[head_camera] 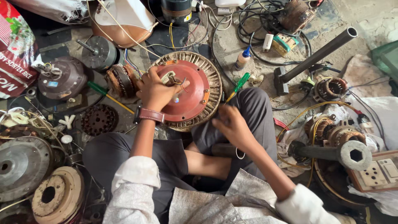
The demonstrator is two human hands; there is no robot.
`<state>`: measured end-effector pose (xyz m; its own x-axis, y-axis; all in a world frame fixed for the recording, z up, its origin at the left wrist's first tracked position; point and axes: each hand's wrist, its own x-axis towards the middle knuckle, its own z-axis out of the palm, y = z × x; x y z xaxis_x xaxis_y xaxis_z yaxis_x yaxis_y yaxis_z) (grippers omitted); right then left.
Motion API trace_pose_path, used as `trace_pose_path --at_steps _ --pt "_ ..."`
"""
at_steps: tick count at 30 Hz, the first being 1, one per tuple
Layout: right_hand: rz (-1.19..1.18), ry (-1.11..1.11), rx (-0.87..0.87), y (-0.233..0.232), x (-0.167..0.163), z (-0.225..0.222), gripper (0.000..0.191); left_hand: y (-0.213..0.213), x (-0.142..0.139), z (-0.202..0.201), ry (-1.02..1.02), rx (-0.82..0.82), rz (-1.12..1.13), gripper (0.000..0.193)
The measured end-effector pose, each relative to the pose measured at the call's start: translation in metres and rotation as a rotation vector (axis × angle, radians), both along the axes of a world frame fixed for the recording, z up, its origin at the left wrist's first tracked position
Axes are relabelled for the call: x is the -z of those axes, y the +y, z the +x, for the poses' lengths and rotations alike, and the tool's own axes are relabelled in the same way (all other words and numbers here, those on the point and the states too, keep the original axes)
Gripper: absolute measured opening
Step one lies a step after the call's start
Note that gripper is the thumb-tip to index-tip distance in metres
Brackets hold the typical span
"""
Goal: The person sits on the floor and disassembles an electric fan motor. They hammer the fan cover assembly, pry at the housing with a screwdriver, unscrew fasteners, separate the red cover from the motor body, and lift out the rotor and stator components, setting parts aside on the floor.
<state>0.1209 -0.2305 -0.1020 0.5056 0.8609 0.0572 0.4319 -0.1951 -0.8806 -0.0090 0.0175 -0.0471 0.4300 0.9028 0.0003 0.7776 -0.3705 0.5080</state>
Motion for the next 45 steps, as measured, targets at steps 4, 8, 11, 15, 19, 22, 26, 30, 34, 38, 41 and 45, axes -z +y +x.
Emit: trace_pose_path --at_steps 4,8,11,15,19,22,26,30,34,38,41,45 --pt "0.158 0.143 0.101 0.061 0.010 0.008 0.051 -0.005 0.012 -0.011 -0.135 -0.010 0.047 0.107" --pt "0.212 0.280 0.205 0.091 0.024 0.022 0.044 -0.004 0.029 -0.032 -0.300 -0.032 0.039 0.097" --pt "0.232 0.423 0.160 0.094 0.028 0.030 0.042 -0.004 0.043 -0.045 -0.716 0.029 -0.071 0.073" --pt "0.266 0.393 0.184 0.092 0.027 0.033 0.042 0.000 0.057 -0.053 -1.066 -0.085 -0.509 0.046" --pt "0.227 0.600 0.258 0.094 0.026 0.030 0.044 0.006 0.062 -0.052 -1.129 -0.097 -0.575 0.042" --pt "0.299 0.526 0.262 0.098 0.026 0.031 0.043 0.009 0.060 -0.048 -1.141 -0.103 -0.601 0.042" --pt "0.313 0.432 0.287 0.101 0.023 0.035 0.045 0.010 0.057 -0.039 -1.107 -0.150 -0.579 0.041" --pt "0.333 0.521 0.285 0.102 0.019 0.039 0.047 0.018 0.054 -0.030 -1.079 -0.120 -0.611 0.039" --pt "0.358 0.380 0.172 0.097 0.016 0.046 0.046 0.028 0.055 -0.027 -1.094 -0.081 -0.633 0.035" --pt "0.274 0.420 0.126 0.088 0.011 0.052 0.053 0.033 0.056 -0.032 -1.032 -0.051 -0.605 0.034" --pt "0.264 0.416 0.041 0.084 0.010 0.054 0.054 0.031 0.054 -0.032 -1.041 -0.049 -0.619 0.033" --pt "0.211 0.355 -0.025 0.080 0.016 0.063 0.056 0.026 0.050 -0.031 -1.019 -0.065 -0.579 0.030"
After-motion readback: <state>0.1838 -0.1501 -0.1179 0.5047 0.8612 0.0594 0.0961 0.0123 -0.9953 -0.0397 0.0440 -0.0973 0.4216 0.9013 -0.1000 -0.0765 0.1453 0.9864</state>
